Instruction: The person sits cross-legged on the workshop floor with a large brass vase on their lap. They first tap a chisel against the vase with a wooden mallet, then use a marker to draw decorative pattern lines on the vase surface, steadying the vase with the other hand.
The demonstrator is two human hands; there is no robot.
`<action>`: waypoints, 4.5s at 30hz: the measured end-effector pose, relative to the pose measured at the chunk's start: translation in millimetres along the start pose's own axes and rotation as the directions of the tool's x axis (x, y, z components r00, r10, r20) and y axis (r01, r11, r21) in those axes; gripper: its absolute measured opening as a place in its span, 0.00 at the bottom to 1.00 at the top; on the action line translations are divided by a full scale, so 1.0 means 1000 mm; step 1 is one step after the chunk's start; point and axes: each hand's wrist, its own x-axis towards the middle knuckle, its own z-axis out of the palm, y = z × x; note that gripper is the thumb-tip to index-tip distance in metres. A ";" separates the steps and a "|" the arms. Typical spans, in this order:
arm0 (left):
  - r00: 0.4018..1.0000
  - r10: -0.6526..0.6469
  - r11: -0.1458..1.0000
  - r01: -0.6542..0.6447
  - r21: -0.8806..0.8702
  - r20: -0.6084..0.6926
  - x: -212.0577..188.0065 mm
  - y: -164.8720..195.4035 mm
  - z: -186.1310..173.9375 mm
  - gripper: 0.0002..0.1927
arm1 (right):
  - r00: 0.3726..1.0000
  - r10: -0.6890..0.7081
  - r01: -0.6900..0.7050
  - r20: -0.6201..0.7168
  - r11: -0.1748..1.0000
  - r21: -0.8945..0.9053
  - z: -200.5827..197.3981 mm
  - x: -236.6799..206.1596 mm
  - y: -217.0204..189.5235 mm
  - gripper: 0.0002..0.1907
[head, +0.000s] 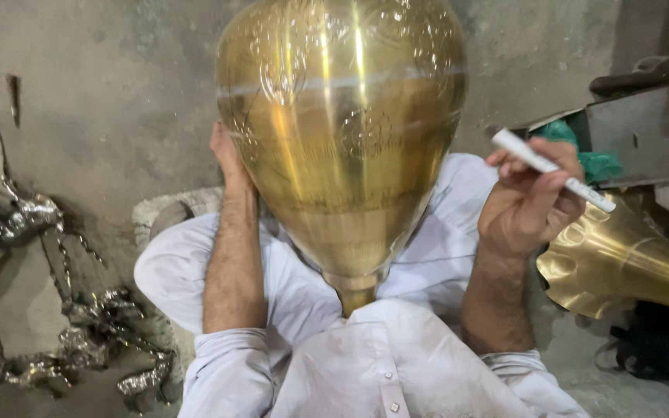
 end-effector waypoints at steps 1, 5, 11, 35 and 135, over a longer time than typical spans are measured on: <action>0.996 0.086 0.995 -0.084 0.047 -0.034 -0.003 0.001 -0.006 0.14 | 0.998 0.028 -0.027 0.049 0.999 -0.026 0.004 -0.010 -0.011 0.18; 0.967 0.248 0.953 -0.232 0.196 -0.065 -0.038 -0.003 -0.035 0.12 | 0.963 0.130 -0.100 0.235 0.986 -0.136 0.033 -0.026 -0.021 0.11; 0.756 0.553 0.388 -0.605 0.696 0.349 -0.169 0.006 -0.032 0.05 | 0.910 0.299 -0.212 0.287 0.931 -0.298 0.064 -0.019 -0.024 0.08; 0.638 0.209 -0.269 -0.691 0.671 0.741 -0.226 0.015 0.014 0.23 | 0.950 0.194 -0.137 0.246 0.963 -0.232 0.060 -0.016 -0.001 0.06; 0.644 0.201 -0.279 -0.685 0.673 0.738 -0.231 0.015 0.015 0.23 | 0.946 0.171 -0.095 0.274 0.958 -0.271 0.056 -0.021 -0.001 0.05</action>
